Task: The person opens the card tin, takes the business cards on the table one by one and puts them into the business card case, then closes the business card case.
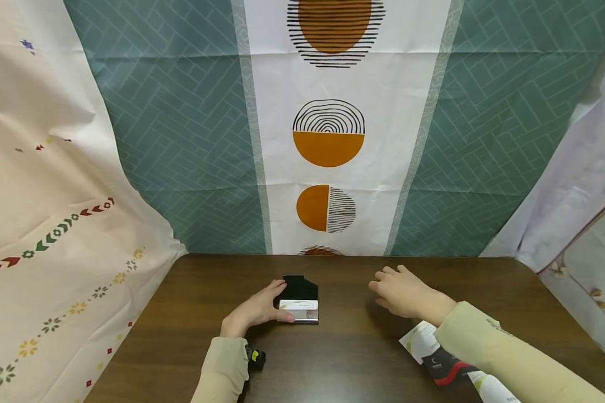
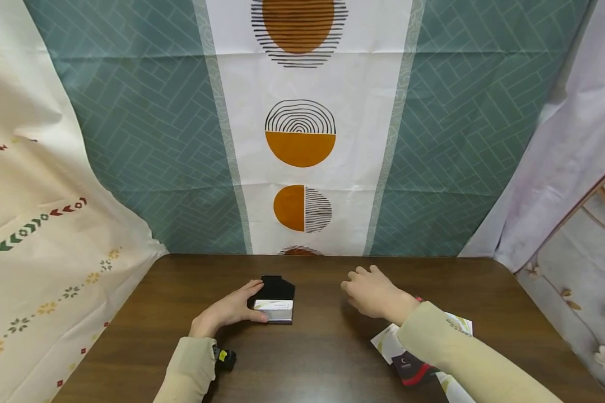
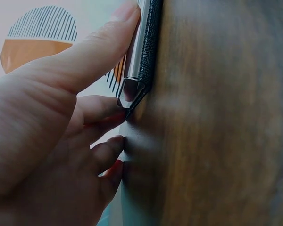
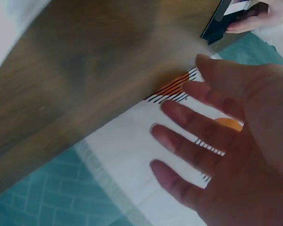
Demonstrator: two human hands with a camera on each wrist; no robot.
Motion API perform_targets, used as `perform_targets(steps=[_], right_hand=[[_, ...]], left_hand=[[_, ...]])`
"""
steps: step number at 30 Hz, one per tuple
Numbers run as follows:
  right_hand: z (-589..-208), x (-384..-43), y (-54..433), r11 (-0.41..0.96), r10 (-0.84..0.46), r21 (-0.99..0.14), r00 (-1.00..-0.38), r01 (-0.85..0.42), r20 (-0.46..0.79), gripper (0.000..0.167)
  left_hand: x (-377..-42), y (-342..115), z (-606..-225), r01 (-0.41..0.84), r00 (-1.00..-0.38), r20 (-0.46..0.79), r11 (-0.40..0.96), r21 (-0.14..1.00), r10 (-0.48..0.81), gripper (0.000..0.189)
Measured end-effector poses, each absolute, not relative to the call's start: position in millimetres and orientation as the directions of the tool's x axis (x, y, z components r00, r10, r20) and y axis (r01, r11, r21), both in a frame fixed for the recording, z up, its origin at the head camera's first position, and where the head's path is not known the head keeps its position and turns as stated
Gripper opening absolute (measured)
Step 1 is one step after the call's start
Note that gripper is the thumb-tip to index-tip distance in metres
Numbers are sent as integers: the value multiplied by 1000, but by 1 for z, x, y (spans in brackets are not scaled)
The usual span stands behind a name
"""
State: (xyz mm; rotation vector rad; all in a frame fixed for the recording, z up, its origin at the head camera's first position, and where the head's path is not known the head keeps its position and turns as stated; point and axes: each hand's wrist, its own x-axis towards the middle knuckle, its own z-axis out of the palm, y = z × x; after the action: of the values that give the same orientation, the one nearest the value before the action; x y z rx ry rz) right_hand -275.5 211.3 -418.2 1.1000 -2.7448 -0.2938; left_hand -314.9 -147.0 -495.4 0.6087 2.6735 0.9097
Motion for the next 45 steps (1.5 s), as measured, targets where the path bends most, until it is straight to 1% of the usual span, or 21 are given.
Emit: perform_targets(steps=[4,8,10,13,15,18,22,25,30,32,39,45], right_hand=[[-416,-262,235,675,-726,235,-686,-699,45,28],[-420,-250,257,655,-738,217,-675,-724,-25,38],[-423,-247,267,653,-740,211,-672,-728,-27,42],[-425,-246,279,673,-729,178,-685,-718,-9,47],[-424,-245,285,690,-717,133,-697,-711,-2,49],[-426,-244,291,721,-691,49,-723,-691,-19,52],[-435,-241,296,739,-673,-14,-738,-673,-42,57],[-442,-240,298,737,-676,-31,-735,-675,-48,56],[-450,-238,299,749,-662,-31,-746,-662,-71,43],[-451,-238,299,751,-660,-21,-749,-660,-66,42],[-452,-238,298,760,-650,-9,-760,-650,-24,47],[-454,-237,297,770,-638,19,-770,-638,2,48]], left_hand=[[-315,-145,-495,321,-875,-91,710,627,476,99],[-315,-144,-495,323,-873,-92,708,628,480,100],[-314,-145,-495,317,-876,-92,710,629,473,100],[-315,-145,-495,312,-880,-93,713,628,466,100],[-315,-145,-495,311,-880,-94,715,626,465,100],[-316,-145,-496,314,-879,-95,718,621,467,100],[-315,-144,-497,321,-877,-91,716,620,472,99],[-314,-144,-497,320,-875,-94,711,627,476,99],[-314,-144,-499,313,-874,-105,715,625,475,100],[-315,-145,-498,314,-876,-102,718,622,471,100],[-315,-146,-495,306,-881,-105,724,619,462,99],[-314,-147,-495,306,-883,-102,728,613,457,99]])
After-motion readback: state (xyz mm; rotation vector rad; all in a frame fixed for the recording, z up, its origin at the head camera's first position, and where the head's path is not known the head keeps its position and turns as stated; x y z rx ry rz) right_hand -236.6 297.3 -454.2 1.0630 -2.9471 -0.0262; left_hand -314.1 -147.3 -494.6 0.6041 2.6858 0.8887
